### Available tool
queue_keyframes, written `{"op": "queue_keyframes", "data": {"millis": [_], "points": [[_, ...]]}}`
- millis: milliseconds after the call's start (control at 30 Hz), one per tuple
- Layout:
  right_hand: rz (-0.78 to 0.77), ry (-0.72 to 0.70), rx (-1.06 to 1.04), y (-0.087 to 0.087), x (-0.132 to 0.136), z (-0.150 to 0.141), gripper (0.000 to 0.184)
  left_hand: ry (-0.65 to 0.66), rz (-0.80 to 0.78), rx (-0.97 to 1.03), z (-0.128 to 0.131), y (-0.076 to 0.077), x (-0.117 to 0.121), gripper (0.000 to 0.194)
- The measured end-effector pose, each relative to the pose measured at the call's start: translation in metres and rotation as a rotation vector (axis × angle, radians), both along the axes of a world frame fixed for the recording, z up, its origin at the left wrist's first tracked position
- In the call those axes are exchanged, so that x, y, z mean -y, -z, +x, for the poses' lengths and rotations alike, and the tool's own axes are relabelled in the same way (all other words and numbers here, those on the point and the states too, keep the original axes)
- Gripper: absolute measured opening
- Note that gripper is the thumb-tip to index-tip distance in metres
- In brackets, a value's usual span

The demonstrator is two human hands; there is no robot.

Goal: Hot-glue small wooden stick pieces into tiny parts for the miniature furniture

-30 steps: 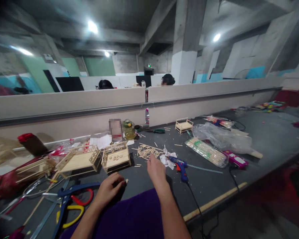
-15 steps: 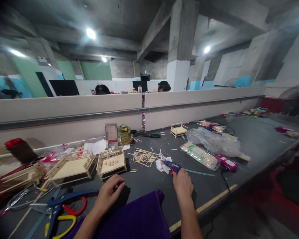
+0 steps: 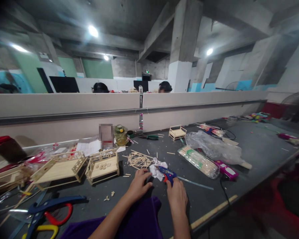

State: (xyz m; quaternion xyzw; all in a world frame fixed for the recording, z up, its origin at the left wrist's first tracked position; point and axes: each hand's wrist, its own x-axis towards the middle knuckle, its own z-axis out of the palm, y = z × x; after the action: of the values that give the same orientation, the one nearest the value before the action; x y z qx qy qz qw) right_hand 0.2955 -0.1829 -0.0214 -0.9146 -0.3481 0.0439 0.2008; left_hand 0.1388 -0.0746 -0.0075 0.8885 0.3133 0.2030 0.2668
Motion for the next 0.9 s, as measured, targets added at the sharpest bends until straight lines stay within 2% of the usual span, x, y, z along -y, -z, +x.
{"op": "queue_keyframes", "data": {"millis": [100, 300, 467, 633, 767, 900], "points": [[0.010, -0.015, -0.012, 0.001, 0.000, 0.001, 0.029, 0.023, 0.036, -0.034, 0.000, 0.005, -0.001, 0.041], [0.010, 0.005, -0.044, -0.008, 0.003, -0.001, 0.027, 0.079, 0.099, -0.100, -0.004, 0.006, -0.001, 0.048], [0.168, 0.021, -0.039, -0.008, 0.004, 0.000, 0.024, 0.099, 0.165, -0.152, -0.006, 0.004, 0.003, 0.044], [0.289, 0.022, -0.043, 0.000, 0.001, 0.002, 0.023, 0.085, 0.289, -0.199, -0.007, -0.002, 0.009, 0.028], [0.329, 0.049, -0.030, 0.003, 0.000, 0.004, 0.025, 0.067, 0.384, -0.234, -0.007, -0.004, 0.012, 0.030], [0.407, 0.063, -0.038, 0.008, 0.001, 0.011, 0.028, 0.049, 0.408, -0.254, -0.008, -0.002, 0.012, 0.032]]}}
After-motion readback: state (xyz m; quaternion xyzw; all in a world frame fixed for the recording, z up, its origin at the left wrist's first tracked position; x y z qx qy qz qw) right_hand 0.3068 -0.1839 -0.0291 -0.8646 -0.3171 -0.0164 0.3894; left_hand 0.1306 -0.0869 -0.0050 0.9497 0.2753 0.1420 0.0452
